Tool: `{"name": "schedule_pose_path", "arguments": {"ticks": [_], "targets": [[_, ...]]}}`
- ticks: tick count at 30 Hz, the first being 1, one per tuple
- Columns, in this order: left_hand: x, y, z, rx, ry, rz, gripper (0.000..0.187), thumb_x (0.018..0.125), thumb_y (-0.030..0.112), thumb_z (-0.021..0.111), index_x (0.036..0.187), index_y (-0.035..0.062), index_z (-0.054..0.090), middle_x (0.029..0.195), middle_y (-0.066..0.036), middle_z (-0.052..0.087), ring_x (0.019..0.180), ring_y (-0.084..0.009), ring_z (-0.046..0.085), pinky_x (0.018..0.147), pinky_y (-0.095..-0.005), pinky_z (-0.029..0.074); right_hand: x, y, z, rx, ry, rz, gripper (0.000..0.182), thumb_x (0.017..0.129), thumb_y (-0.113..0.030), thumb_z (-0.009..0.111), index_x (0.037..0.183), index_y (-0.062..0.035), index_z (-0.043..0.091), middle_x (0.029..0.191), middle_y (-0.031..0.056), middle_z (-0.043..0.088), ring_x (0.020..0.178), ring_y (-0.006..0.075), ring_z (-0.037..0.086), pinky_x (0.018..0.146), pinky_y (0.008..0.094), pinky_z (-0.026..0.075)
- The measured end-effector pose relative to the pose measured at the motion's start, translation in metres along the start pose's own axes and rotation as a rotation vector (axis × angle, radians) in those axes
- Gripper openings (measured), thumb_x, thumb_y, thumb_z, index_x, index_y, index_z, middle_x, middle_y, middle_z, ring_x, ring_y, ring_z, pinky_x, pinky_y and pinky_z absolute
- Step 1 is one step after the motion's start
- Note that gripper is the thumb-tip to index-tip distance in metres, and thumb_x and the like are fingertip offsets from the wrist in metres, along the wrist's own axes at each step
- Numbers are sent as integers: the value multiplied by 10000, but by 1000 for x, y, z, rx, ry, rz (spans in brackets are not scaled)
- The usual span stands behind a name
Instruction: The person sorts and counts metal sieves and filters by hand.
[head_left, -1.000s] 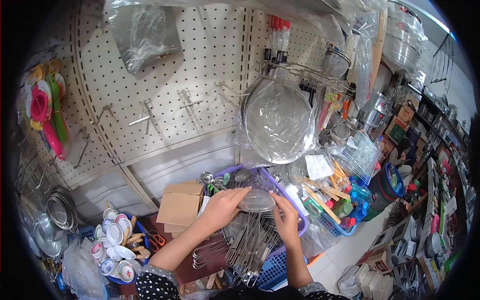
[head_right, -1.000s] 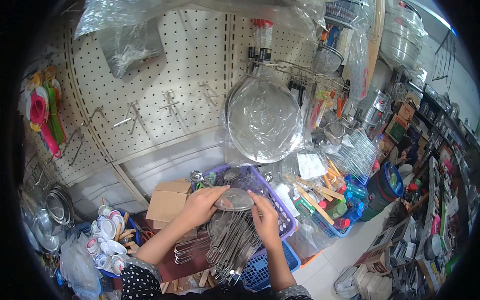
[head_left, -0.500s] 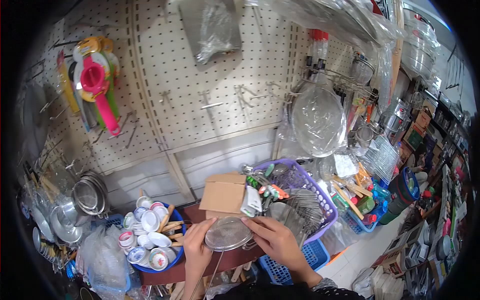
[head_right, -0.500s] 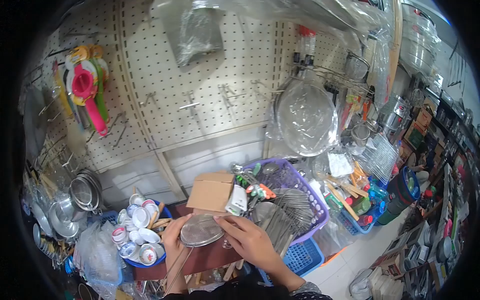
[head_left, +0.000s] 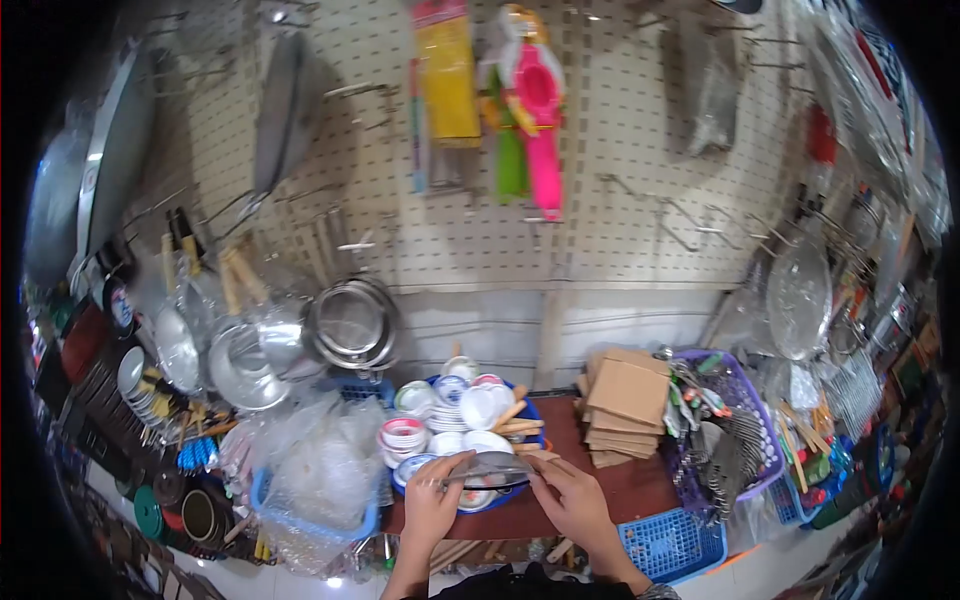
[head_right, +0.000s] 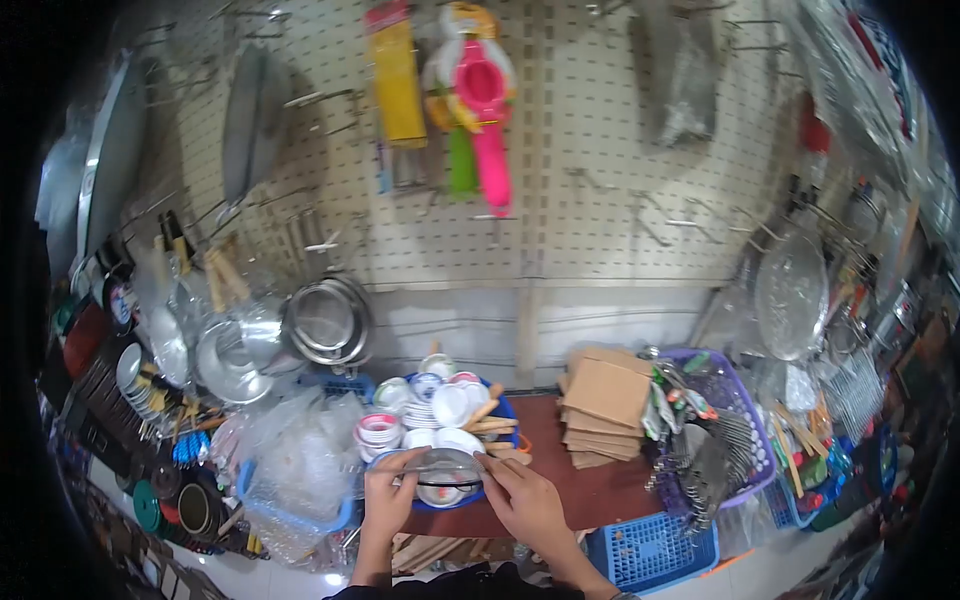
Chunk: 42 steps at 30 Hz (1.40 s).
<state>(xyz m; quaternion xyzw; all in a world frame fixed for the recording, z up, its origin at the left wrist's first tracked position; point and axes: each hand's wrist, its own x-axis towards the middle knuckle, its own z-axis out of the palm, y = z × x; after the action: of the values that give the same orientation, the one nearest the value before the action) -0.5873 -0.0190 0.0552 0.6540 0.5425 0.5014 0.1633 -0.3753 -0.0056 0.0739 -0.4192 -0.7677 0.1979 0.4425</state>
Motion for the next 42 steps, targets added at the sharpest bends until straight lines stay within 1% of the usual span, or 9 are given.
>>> {"name": "schedule_pose_path", "arguments": {"ticks": [5,9,12,13,14,18,21,28,42], "targets": [[-3,-31,-54,10,170,-116,161,884,57,617,1004,-22,691,803,-160,673,633,-249,607,609,-355,466,25,-25,75,28,-64,111,177,912,-198,638,966,-31,655,817,134,670,709,307,664,631,399,519],[13,-37,-92,75,194,-208,166,934,115,607,974,-30,676,760,-178,648,614,-281,597,597,-378,457,57,-37,122,14,-119,139,198,936,-215,624,998,-27,642,822,166,677,717,337,676,636,404,521],[31,-56,-110,69,219,-209,200,963,153,590,954,-34,658,735,-189,632,603,-310,586,597,-391,455,89,-46,153,196,55,-12,202,958,-186,596,1087,-31,606,849,174,685,749,352,686,650,406,524],[38,-60,-116,66,228,-200,210,968,160,583,943,-37,650,721,-190,625,597,-319,580,597,-397,453,99,-55,155,221,-22,64,183,988,-100,547,1144,-7,574,821,144,679,692,206,670,612,321,495],[46,-63,-122,62,238,-191,222,974,167,577,932,-41,642,706,-190,618,591,-329,574,596,-404,452,109,-58,163,241,14,21,185,989,-98,543,1148,-8,570,819,140,681,689,210,672,610,324,496],[83,-62,-137,138,478,96,137,956,92,581,966,-43,599,837,-196,580,733,-331,583,666,-400,455,149,-70,187,214,125,-86,143,998,-115,529,1099,-19,563,747,155,657,644,287,663,579,361,478],[109,-74,-145,141,518,155,106,949,50,572,998,-41,592,891,-197,568,777,-355,576,692,-406,456,177,-73,200,145,148,-65,122,1000,-146,530,1010,-25,535,659,192,600,625,382,629,554,427,446],[160,-105,-155,214,515,145,145,957,82,573,1021,-45,600,891,-202,572,782,-382,565,692,-421,452,231,-66,226,58,265,-130,161,998,-182,533,979,-24,504,673,238,592,676,456,607,557,493,428],[190,-156,-135,247,534,156,189,964,135,582,1048,-33,604,918,-214,568,817,-405,573,712,-445,459,256,-27,259,-86,234,-33,150,1000,-212,501,1021,-63,502,784,222,664,718,442,645,594,528,503]]}}
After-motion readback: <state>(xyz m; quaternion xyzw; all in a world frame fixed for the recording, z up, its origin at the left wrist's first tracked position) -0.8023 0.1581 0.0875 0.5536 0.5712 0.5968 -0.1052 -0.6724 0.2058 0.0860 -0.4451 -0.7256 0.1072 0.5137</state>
